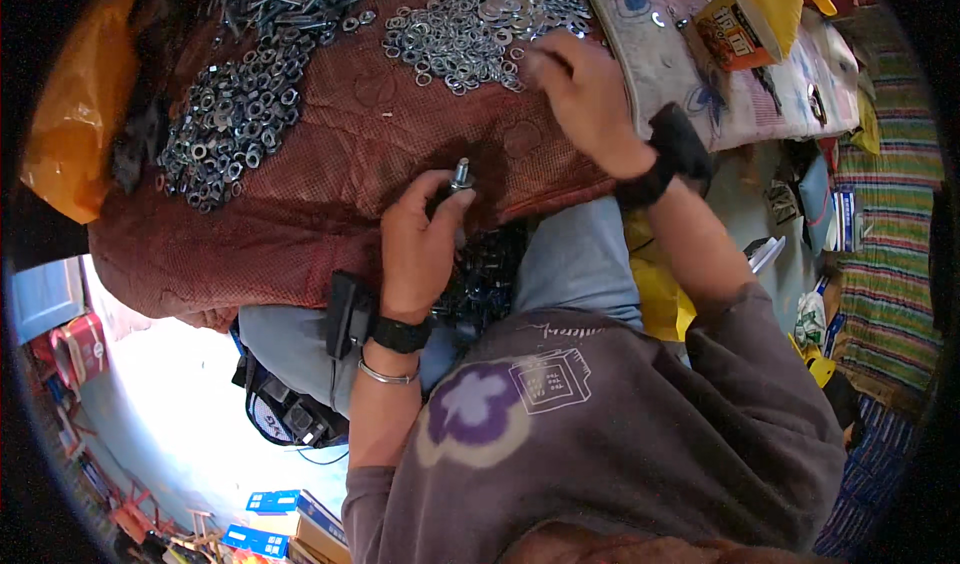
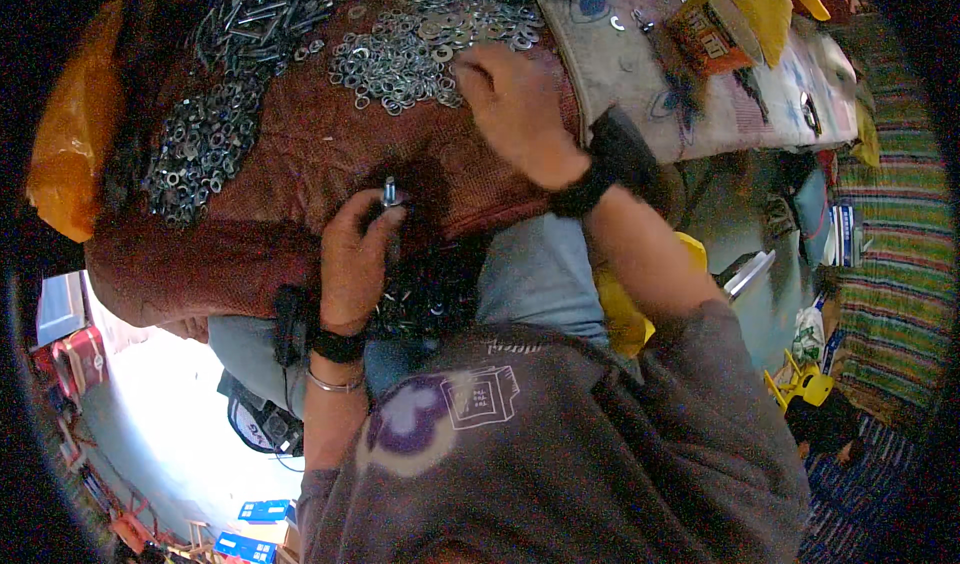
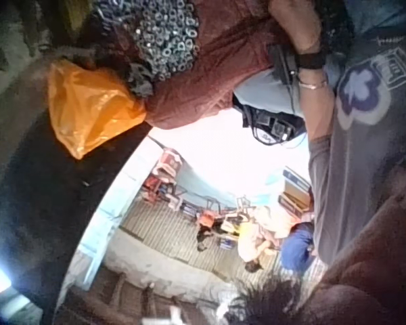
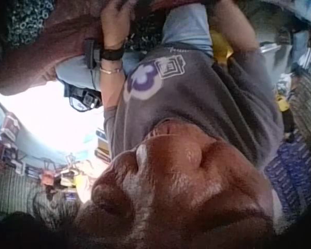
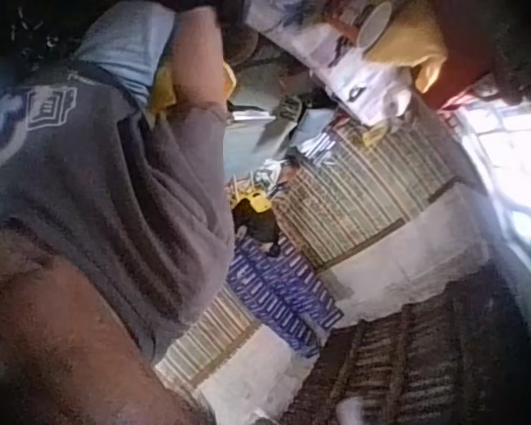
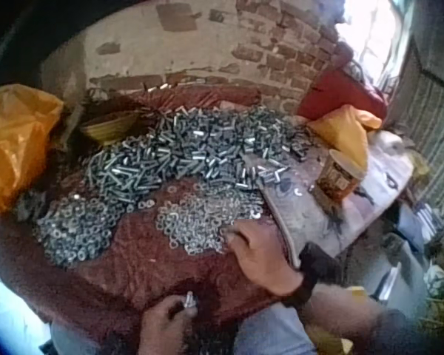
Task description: Thread washers onto bolts while sorting through a large pile of hardware.
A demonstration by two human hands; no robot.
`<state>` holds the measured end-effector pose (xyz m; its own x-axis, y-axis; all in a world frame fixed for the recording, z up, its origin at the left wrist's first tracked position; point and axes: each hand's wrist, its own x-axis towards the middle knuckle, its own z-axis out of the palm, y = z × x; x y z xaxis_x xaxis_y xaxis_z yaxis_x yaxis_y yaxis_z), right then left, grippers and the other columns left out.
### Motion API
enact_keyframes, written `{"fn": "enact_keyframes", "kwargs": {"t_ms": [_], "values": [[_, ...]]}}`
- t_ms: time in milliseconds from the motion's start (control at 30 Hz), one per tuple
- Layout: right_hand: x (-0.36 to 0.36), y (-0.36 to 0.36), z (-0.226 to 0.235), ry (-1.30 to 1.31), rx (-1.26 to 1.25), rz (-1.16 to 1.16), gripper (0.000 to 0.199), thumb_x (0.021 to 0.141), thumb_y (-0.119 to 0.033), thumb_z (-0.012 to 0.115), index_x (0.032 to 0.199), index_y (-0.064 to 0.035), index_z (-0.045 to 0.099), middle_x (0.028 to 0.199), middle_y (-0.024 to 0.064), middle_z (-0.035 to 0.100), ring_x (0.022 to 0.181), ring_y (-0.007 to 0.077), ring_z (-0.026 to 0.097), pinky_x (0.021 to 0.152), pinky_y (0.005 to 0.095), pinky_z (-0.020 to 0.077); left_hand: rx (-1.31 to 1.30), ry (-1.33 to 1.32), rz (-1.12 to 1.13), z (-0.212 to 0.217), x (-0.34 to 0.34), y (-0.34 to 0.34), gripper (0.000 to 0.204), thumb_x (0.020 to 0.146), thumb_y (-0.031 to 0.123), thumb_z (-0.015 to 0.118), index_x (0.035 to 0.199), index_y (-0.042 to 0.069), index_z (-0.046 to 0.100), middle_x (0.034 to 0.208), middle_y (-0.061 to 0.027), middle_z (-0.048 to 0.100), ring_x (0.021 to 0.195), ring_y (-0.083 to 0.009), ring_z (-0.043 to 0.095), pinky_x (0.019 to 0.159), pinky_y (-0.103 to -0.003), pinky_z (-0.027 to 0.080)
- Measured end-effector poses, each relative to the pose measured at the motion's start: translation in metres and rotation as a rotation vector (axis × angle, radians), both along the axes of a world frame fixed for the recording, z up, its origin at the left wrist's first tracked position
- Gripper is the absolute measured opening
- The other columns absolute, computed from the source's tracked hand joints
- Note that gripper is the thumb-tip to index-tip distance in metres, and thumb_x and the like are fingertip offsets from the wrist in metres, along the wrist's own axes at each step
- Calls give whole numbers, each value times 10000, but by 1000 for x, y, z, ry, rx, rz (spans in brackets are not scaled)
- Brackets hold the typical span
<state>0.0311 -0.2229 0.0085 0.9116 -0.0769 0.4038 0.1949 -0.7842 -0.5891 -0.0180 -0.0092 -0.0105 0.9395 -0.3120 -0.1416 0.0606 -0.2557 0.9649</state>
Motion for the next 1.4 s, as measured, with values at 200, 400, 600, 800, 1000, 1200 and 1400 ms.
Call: {"fn": "enact_keyframes", "kwargs": {"t_ms": [200, 400, 600, 800, 1000, 1200, 1400], "values": [[21, -14, -10, -24, -375, 36, 181, 788, -155, 578, 937, -52, 592, 873, 154, 581, 793, 375, 560, 678, 403, 460, -285, 163, 17, -3, 2, 0, 91, 848, 76, 541, 888, 11, 591, 690, 3, 580, 509, -24, 433, 458, -196, 352], [23, -13, -9, 40, -428, 21, 185, 794, -146, 568, 970, -88, 574, 913, 147, 564, 804, 374, 553, 680, 420, 454, -355, 169, 64, -2, 3, -1, 100, 856, 82, 534, 920, 7, 550, 755, -17, 620, 526, -25, 438, 466, -185, 356], [22, -10, -4, -15, -590, 126, 153, 814, -174, 517, 927, -84, 568, 896, 127, 587, 785, 325, 605, 640, 425, 509, -485, 291, 70, -5, 3, 1, 105, 853, 90, 544, 922, 13, 557, 770, -15, 617, 529, -19, 437, 466, -177, 355], [26, -12, -8, 70, -598, 72, 182, 803, -134, 562, 966, -52, 557, 890, 157, 569, 815, 384, 552, 706, 433, 451, -405, 290, 19, -4, 3, 4, 150, 864, 138, 543, 985, 52, 570, 841, -23, 644, 565, -26, 457, 471, -170, 356], [23, -13, -10, -181, -474, 87, 213, 794, -187, 542, 940, -39, 589, 894, 179, 600, 817, 359, 589, 704, 418, 486, -465, 248, 71, -7, 4, 3, 111, 848, 90, 557, 926, 10, 562, 782, -14, 625, 532, -28, 445, 471, -181, 369], [-22, 51, 25, 390, 234, 403, 164, 762, -136, 584, 844, 5, 601, 780, 176, 609, 715, 302, 600, 639, 350, 462, -314, 134, 101, -6, 5, 2, 122, 826, 45, 580, 944, 19, 564, 782, -18, 617, 606, -26, 486, 520, -194, 418], [-20, 58, 27, 451, 231, 394, 142, 772, -112, 576, 844, 10, 589, 708, 143, 592, 628, 220, 576, 592, 332, 446, -300, -102, 129, -8, 3, 3, 145, 812, 40, 593, 942, -18, 570, 793, -35, 610, 692, -64, 523, 585, -216, 445]]}}
